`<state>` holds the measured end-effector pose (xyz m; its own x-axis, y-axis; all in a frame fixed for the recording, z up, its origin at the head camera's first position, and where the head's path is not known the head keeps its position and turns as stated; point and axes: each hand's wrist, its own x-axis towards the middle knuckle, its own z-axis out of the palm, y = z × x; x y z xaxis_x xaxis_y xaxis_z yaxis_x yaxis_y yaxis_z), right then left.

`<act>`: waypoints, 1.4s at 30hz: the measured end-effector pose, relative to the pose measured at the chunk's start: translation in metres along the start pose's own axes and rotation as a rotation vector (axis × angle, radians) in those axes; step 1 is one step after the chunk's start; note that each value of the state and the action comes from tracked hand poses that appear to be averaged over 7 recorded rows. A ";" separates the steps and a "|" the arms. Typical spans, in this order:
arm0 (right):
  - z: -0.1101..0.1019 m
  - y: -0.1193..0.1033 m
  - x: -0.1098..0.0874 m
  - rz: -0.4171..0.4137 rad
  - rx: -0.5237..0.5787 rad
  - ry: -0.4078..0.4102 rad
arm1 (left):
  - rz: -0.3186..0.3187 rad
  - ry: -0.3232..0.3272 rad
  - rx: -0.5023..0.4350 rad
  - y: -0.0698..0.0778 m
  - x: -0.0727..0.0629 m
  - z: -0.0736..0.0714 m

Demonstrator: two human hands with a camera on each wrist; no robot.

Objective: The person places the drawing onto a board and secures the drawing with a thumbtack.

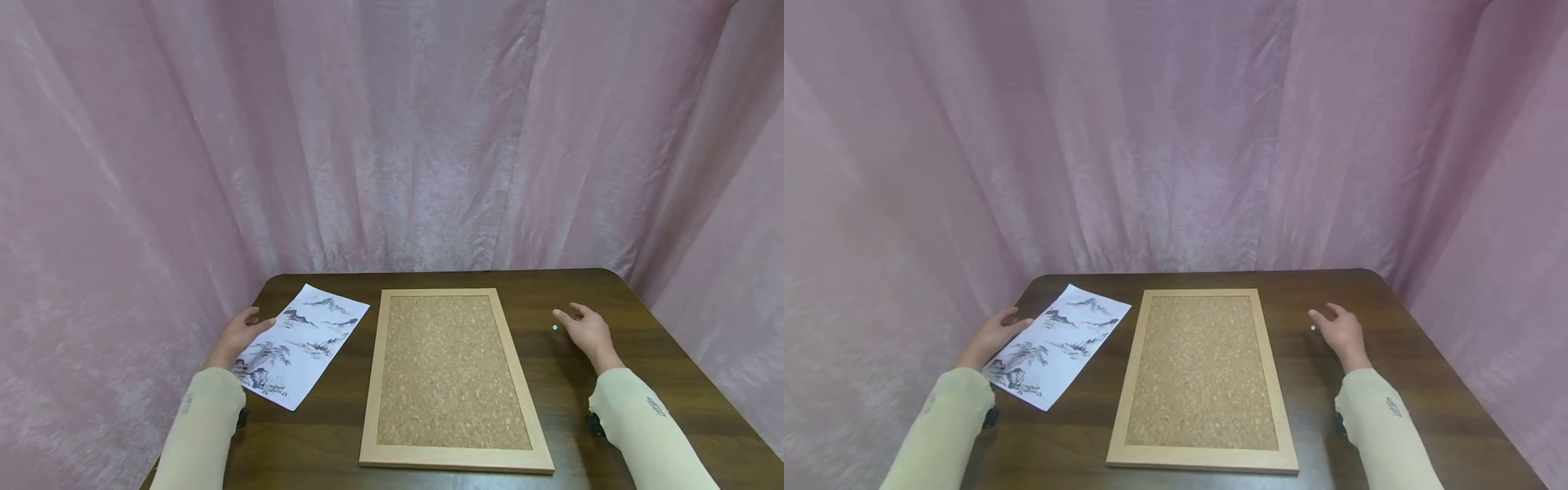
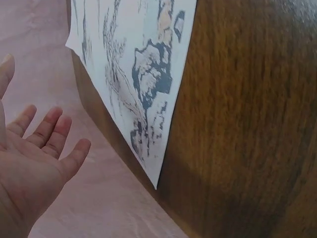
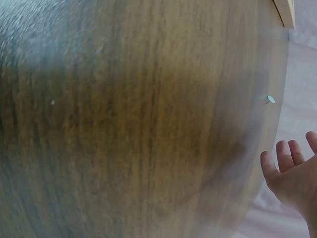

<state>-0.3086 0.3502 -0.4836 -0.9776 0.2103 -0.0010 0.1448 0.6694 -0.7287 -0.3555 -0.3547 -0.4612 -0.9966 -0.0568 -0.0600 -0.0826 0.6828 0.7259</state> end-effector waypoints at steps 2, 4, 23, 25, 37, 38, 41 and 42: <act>0.000 0.001 0.000 0.011 0.009 0.002 | -0.003 0.008 -0.008 -0.005 0.000 -0.001; 0.000 0.002 0.001 0.024 0.027 0.003 | -0.012 0.009 -0.016 -0.009 0.000 -0.002; 0.010 0.016 0.005 0.140 0.300 0.032 | -0.170 0.018 -0.104 -0.038 0.006 -0.001; 0.011 0.015 0.005 0.146 0.322 0.031 | -0.202 0.024 -0.120 -0.040 0.005 0.000; 0.017 0.015 0.008 0.137 0.308 0.021 | -0.215 0.004 -0.141 -0.058 0.008 0.002; 0.017 0.016 0.008 0.139 0.306 0.017 | -0.214 0.002 -0.135 -0.059 0.008 0.002; 0.018 0.020 0.009 0.144 0.297 0.012 | -0.205 0.001 -0.131 -0.059 0.010 0.004; 0.019 0.021 0.008 0.145 0.294 0.010 | -0.198 0.000 -0.128 -0.059 0.010 0.004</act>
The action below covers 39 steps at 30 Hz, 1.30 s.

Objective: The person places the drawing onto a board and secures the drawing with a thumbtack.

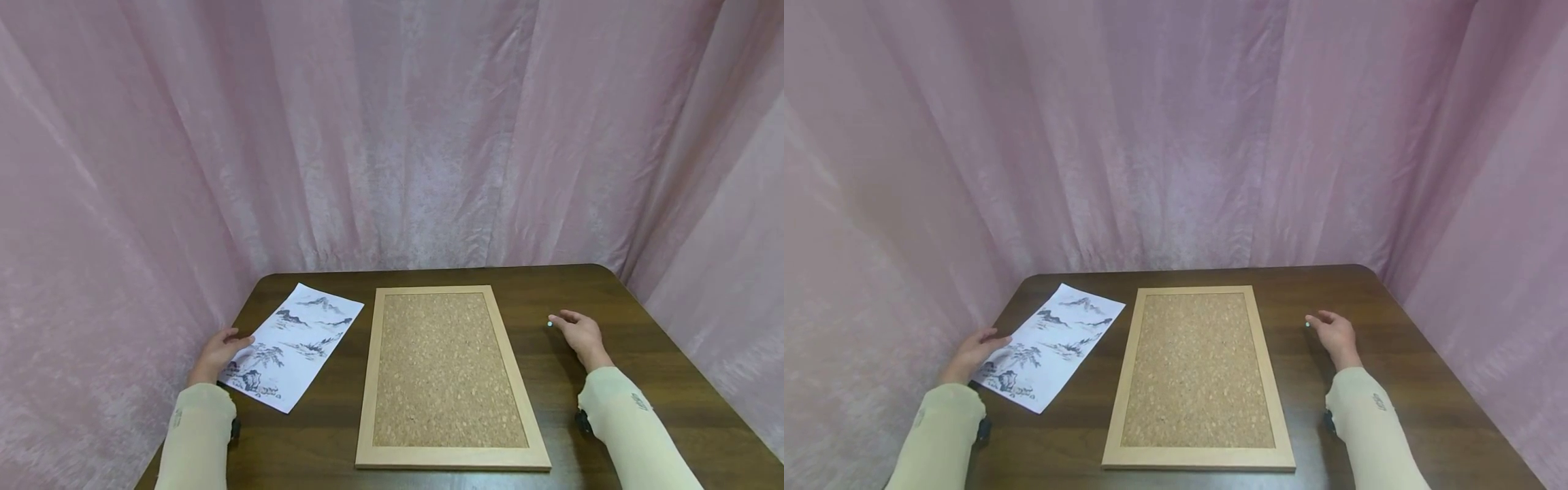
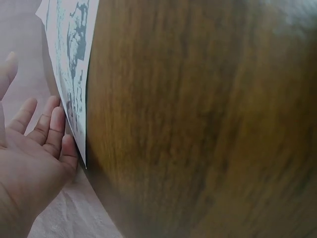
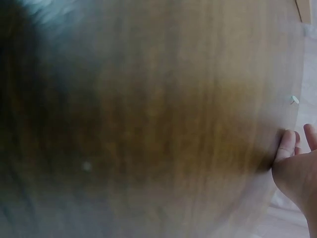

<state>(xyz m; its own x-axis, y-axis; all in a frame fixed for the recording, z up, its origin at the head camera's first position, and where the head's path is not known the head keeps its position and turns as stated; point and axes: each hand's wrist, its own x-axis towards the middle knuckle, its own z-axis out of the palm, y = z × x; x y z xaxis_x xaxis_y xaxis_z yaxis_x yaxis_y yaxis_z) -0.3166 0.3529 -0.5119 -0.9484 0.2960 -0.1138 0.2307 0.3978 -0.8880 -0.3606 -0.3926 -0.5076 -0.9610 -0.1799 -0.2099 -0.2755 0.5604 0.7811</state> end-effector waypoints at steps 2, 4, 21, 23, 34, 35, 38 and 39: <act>0.000 0.002 0.000 -0.006 -0.007 -0.003 | 0.005 -0.001 0.013 0.000 0.000 0.001; 0.001 0.004 0.000 -0.015 -0.009 -0.005 | 0.010 -0.005 0.026 0.000 -0.001 0.001; 0.007 0.007 0.002 -0.023 -0.018 0.004 | -0.010 -0.027 0.065 -0.007 0.002 0.003; 0.006 0.008 0.002 -0.016 -0.035 0.009 | 0.003 0.002 0.097 -0.004 -0.001 0.007; 0.007 0.002 0.000 -0.016 -0.158 0.053 | 0.032 0.085 0.219 0.001 -0.007 0.016; 0.007 0.001 -0.001 -0.014 -0.163 0.050 | 0.028 0.083 0.223 0.001 -0.007 0.017; 0.007 0.000 -0.001 -0.016 -0.182 0.056 | 0.007 0.081 0.214 0.002 -0.007 0.018; 0.008 -0.001 -0.001 -0.018 -0.191 0.060 | 0.000 0.082 0.209 0.001 -0.006 0.019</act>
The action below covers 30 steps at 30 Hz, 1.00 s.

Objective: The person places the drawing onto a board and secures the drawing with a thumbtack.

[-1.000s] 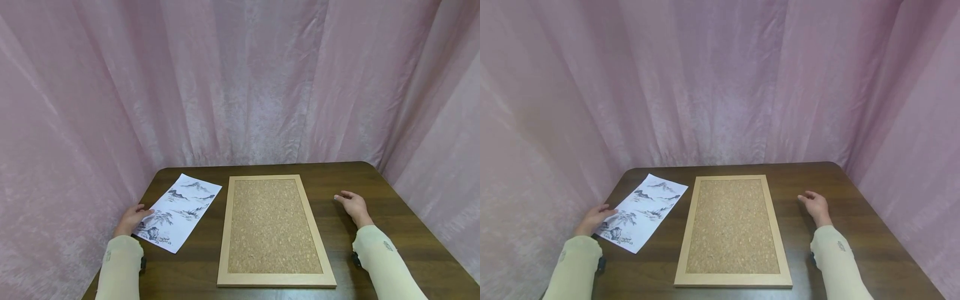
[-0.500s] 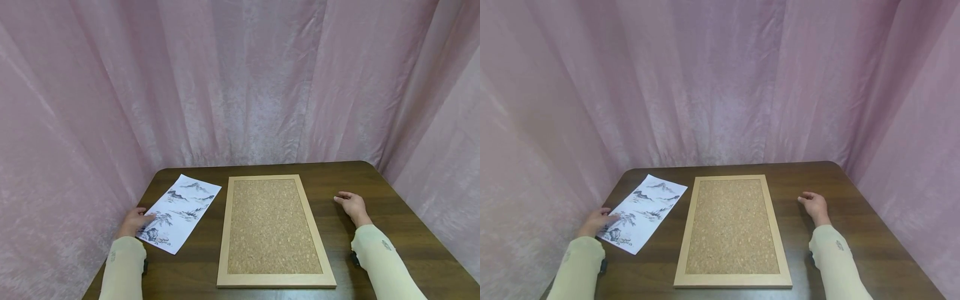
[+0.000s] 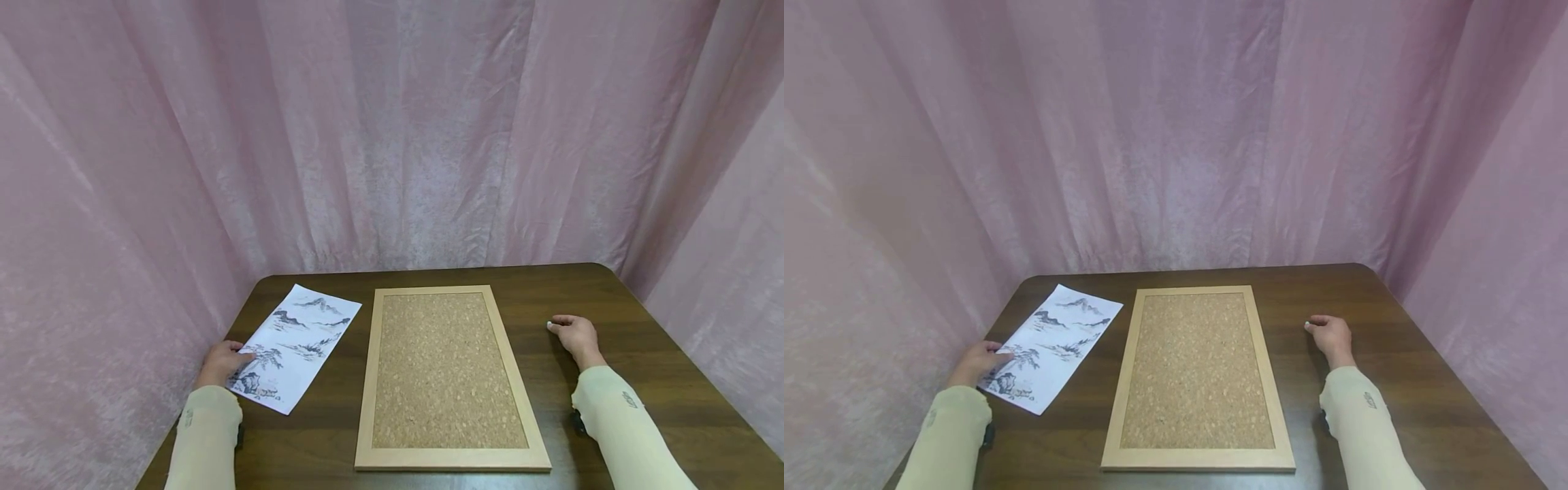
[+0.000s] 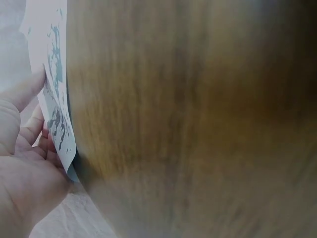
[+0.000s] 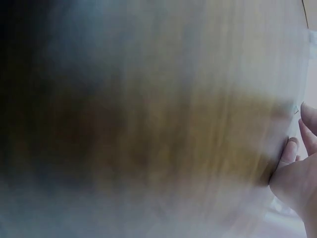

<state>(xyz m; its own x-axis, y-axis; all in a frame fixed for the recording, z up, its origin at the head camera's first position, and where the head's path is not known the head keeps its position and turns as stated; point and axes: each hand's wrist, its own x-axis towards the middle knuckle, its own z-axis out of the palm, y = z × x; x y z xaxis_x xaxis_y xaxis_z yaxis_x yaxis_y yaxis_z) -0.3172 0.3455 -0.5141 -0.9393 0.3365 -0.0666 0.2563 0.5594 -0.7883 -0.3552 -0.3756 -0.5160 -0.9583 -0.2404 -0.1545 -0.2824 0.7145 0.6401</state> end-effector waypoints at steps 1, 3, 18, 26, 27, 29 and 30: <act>0.000 -0.001 0.000 0.000 -0.011 0.005 | -0.005 0.003 -0.002 0.000 0.001 0.001; 0.001 -0.002 0.000 -0.002 -0.033 0.023 | -0.018 0.006 -0.012 -0.001 0.003 0.002; 0.008 -0.005 0.005 -0.038 -0.175 0.127 | -0.061 -0.046 -0.038 0.000 0.013 0.003; 0.008 -0.004 0.006 -0.035 -0.187 0.121 | 0.025 -0.082 0.028 0.003 0.012 -0.003; 0.007 -0.004 0.006 -0.033 -0.187 0.118 | 0.029 -0.088 0.028 0.003 0.012 -0.004; 0.007 -0.005 0.005 -0.027 -0.185 0.115 | 0.038 -0.099 0.022 0.003 0.011 -0.005; 0.007 -0.005 0.005 -0.027 -0.189 0.113 | 0.046 -0.100 0.019 0.002 0.010 -0.006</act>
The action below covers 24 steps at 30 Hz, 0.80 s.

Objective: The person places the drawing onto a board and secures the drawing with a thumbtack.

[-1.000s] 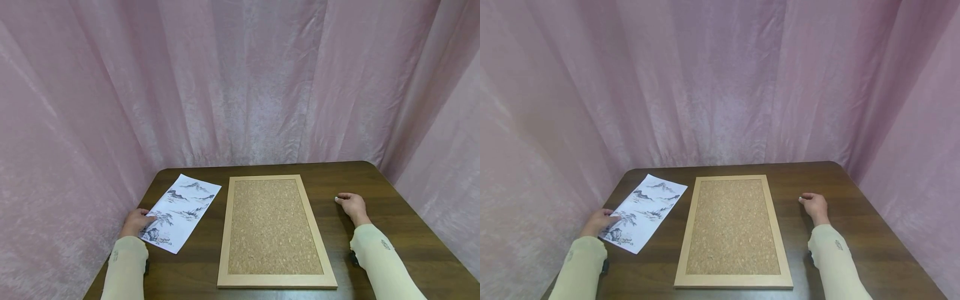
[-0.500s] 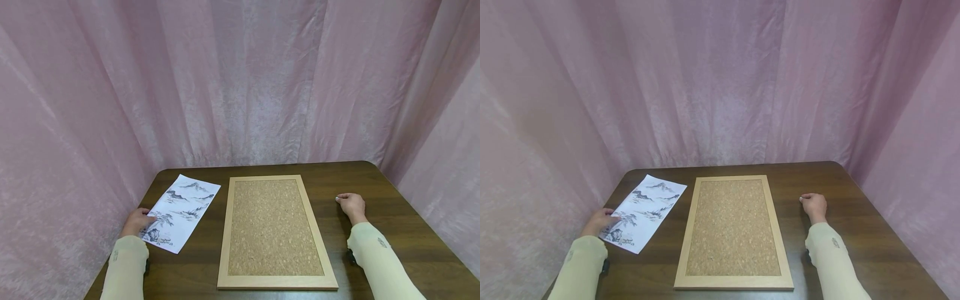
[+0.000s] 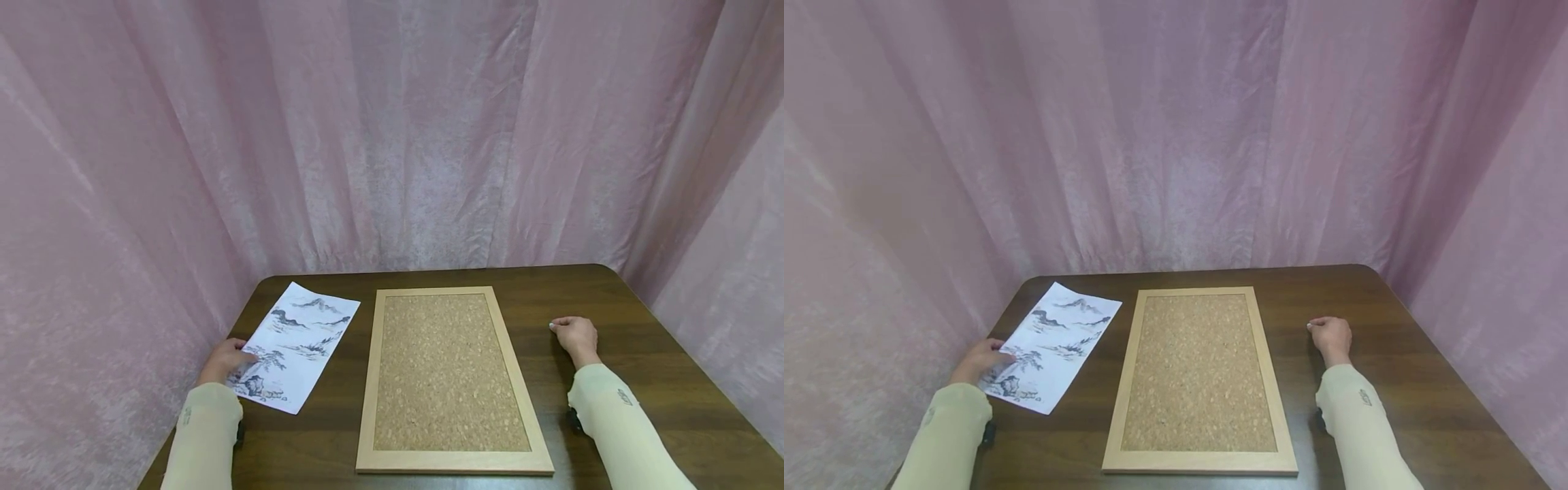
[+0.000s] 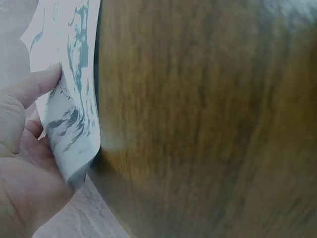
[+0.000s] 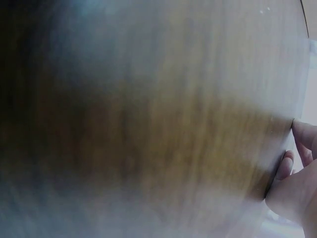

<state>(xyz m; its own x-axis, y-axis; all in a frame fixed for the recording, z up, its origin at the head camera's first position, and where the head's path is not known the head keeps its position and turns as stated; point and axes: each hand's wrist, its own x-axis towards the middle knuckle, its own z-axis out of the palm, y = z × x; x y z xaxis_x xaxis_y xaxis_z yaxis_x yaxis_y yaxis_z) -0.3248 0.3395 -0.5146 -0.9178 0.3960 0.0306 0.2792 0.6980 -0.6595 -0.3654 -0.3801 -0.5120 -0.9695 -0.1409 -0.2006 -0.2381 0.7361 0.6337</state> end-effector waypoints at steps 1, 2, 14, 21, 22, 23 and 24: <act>0.000 0.000 0.000 0.000 -0.001 0.000 | 0.005 -0.001 -0.007 -0.001 0.000 0.000; 0.000 0.000 0.000 0.000 0.000 0.000 | 0.016 -0.001 -0.014 -0.001 -0.001 0.000; 0.000 0.001 -0.001 -0.002 0.013 0.000 | -0.023 -0.011 0.080 0.011 -0.005 0.005; 0.000 0.000 -0.001 -0.016 0.003 0.009 | -0.006 -0.002 0.143 0.023 -0.003 0.015; 0.000 0.000 -0.001 -0.018 0.002 0.011 | -0.013 0.001 0.139 0.024 -0.003 0.016; 0.000 0.000 -0.001 -0.018 0.002 0.010 | -0.024 0.005 0.128 0.025 -0.003 0.017; 0.000 0.000 -0.001 -0.016 0.004 0.009 | -0.037 0.008 0.123 0.026 -0.003 0.017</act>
<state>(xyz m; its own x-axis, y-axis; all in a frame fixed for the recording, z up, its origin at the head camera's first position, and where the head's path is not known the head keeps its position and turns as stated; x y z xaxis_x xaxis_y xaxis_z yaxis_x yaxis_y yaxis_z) -0.3240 0.3386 -0.5148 -0.9197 0.3897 0.0480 0.2628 0.7018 -0.6621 -0.3679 -0.3495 -0.5080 -0.9608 -0.1744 -0.2156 -0.2651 0.8056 0.5298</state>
